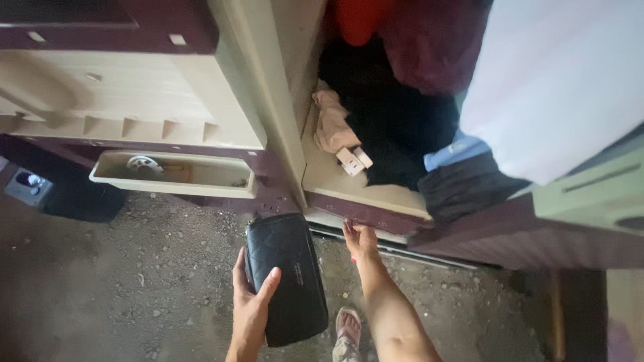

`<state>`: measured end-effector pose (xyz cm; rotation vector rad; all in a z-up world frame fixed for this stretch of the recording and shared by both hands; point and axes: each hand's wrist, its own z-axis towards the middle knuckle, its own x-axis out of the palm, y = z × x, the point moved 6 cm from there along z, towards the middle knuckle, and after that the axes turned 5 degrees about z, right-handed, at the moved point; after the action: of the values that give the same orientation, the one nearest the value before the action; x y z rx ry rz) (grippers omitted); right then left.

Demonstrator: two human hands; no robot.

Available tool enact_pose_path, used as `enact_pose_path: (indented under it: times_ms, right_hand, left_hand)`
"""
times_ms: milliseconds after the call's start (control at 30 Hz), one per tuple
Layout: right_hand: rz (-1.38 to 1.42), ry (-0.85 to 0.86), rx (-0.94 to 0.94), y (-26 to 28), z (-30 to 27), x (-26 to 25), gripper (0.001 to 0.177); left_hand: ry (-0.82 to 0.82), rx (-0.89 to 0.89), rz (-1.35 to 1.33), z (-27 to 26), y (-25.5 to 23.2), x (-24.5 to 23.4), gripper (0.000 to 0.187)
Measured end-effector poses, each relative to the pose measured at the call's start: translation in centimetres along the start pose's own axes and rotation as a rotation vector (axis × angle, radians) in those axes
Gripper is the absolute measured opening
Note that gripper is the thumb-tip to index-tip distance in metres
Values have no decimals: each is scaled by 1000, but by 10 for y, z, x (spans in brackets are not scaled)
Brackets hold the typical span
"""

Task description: The person repeatedly picks up small personal items from a table, including bottles, glasses, a hairbrush, a lanyard, and a cap, then places them into a drawer or hangs them on the cabinet. The person also moves a pack of tissues and a cap to a nearby shelf.

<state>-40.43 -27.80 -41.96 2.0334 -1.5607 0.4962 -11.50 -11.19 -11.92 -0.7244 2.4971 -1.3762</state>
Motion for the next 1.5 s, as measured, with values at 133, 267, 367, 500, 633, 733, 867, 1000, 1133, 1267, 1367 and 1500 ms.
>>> enact_pose_path:
  times_ms: [133, 267, 367, 500, 633, 733, 867, 1000, 1133, 1267, 1367, 1500]
  right_hand:
    - [-54, 105, -168, -17, -26, -40, 31]
    - [-145, 136, -208, -46, -80, -112, 16]
    - [-123, 176, -166, -52, -108, -150, 27]
    - [-185, 156, -98, -52, -139, -176, 12]
    - [-372, 16, 80, -56, -190, -165, 21]
    - [-654, 13, 313, -63, -263, -124, 53]
    - [-1138, 422, 103, -54, -355, -27, 75]
    - [-1523, 433, -102, 2, -351, 58, 75]
    - [-1622, 397, -260, 67, -272, 102, 84]
    - [-1927, 258, -347, 87, -182, 92, 85]
    - [-2143, 272, -656, 75, -150, 92, 114]
    - [-2497, 105, -449, 59, -139, 94, 116]
  left_hand:
    - [26, -8, -27, -5, 16, -15, 90]
    - [71, -7, -9, -19, 35, -34, 84]
    - [128, 42, -108, -33, 44, -39, 85]
    - [137, -14, -60, -51, 56, -51, 79]
    - [109, -90, -56, -65, 72, -55, 75]
    - [107, -48, -133, -69, 76, -46, 75]
    - [91, 61, -110, -60, 76, -13, 73]
    - [210, -17, -202, -43, 87, 51, 75]
    - [258, 264, 92, -10, 72, 97, 71]
    - [73, 681, 1047, 4, 52, 102, 60]
    - [40, 695, 1183, 13, 51, 97, 67]
    - [87, 766, 1259, 26, 50, 94, 86]
